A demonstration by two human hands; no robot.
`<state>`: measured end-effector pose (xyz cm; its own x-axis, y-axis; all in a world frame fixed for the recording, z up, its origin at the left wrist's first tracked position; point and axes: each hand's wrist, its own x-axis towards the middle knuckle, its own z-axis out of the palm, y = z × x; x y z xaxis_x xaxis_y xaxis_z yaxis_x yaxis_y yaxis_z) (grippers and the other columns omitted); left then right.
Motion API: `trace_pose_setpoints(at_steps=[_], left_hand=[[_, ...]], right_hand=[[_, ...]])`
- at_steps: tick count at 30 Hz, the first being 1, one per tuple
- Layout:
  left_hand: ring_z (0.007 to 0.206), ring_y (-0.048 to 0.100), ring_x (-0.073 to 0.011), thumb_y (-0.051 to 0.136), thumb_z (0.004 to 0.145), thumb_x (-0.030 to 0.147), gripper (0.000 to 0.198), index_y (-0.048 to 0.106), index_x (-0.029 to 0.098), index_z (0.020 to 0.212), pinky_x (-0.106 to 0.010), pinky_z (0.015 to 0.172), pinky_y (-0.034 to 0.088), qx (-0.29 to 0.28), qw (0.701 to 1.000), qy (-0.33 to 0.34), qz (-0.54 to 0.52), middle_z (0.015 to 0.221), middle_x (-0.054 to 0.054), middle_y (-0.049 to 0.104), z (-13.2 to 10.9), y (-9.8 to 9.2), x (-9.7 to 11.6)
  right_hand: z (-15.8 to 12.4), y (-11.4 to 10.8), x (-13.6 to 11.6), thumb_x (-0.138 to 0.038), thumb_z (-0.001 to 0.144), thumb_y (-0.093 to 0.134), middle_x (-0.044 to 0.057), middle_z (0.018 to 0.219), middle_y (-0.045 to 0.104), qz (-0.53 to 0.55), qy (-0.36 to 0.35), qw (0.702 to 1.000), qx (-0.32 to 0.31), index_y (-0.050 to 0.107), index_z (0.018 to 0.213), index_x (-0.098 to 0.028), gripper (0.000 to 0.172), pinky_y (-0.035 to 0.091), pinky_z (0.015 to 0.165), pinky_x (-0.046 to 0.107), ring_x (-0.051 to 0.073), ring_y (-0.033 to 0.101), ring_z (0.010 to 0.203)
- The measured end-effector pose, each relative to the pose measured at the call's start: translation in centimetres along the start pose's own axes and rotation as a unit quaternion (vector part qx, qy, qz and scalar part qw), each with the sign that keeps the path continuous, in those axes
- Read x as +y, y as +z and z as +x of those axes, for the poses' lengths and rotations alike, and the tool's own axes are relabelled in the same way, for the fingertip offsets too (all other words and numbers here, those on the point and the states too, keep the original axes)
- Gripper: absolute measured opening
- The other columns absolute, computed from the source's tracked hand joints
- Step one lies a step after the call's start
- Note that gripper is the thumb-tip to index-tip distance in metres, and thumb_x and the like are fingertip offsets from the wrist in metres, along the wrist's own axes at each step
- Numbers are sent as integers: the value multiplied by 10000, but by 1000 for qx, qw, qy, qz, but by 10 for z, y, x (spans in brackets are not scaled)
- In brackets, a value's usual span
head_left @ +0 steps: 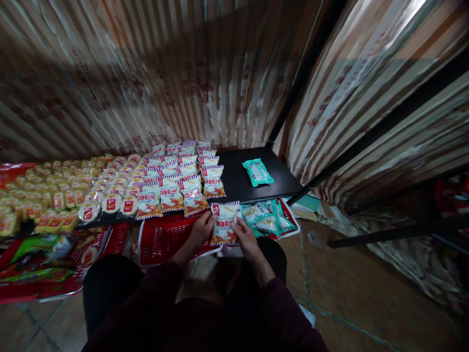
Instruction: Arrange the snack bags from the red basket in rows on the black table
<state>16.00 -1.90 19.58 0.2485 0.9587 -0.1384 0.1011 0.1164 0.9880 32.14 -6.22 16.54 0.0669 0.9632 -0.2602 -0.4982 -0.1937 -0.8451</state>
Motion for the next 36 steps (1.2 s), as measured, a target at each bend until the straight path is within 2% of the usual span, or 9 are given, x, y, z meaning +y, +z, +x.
trace_pose_setpoints(at_steps=[3,8,12,18,25,27,32,36], left_hand=[[1001,617,-219,547,815,372,358,595,166,1104,-336,883,475,7,1000,12,-26,1103,-102,667,3,3,-6],[1010,640,-215,558,810,302,485,493,129,1259,-382,924,502,11,997,73,24,1172,-133,645,7,6,-16],[1064,628,-219,518,838,270,555,389,146,1364,-409,967,489,21,993,110,48,1239,-131,616,10,7,-13],[1264,483,-252,529,822,251,613,355,148,1401,-443,1071,393,56,980,160,107,1395,-138,484,16,6,-7],[1356,359,-254,487,826,226,607,348,154,1412,-474,1131,299,71,965,190,166,1470,-131,381,19,5,2],[1362,348,-252,486,826,225,608,346,159,1414,-474,1129,307,63,964,195,170,1479,-128,367,19,5,3],[1371,332,-257,472,824,213,625,323,160,1428,-421,997,478,71,967,195,147,1496,-133,333,24,6,-2],[1378,324,-251,454,825,182,617,330,162,1428,-429,1028,451,81,956,208,193,1493,-133,339,28,7,-8]], right_hand=[[9,3,-10,-428,656,780,14,949,729,-11,-36,999,7,636,1046,-257,449,553,737,352,228,688,831],[28,13,-26,-413,668,767,9,979,728,-30,-82,996,-5,641,1054,-257,435,546,794,364,223,679,868],[44,21,-34,-417,630,785,15,961,733,-36,-93,995,8,652,1030,-247,455,545,799,382,228,681,839],[64,26,-43,-427,632,774,27,984,731,-52,-117,992,6,640,1051,-227,483,535,828,384,229,674,873],[88,28,-45,-420,664,739,33,1048,712,-82,-153,985,-6,623,1108,-216,502,523,860,389,226,664,906],[93,29,-45,-419,672,729,38,1064,705,-91,-163,982,-6,617,1124,-211,510,520,866,393,227,660,911],[106,30,-43,-454,700,689,57,1115,681,-162,-189,968,24,616,1147,-199,520,503,889,397,249,626,994],[116,28,-38,-489,711,660,70,1144,662,-233,-228,943,72,615,1166,-198,542,483,919,404,263,585,1070]])
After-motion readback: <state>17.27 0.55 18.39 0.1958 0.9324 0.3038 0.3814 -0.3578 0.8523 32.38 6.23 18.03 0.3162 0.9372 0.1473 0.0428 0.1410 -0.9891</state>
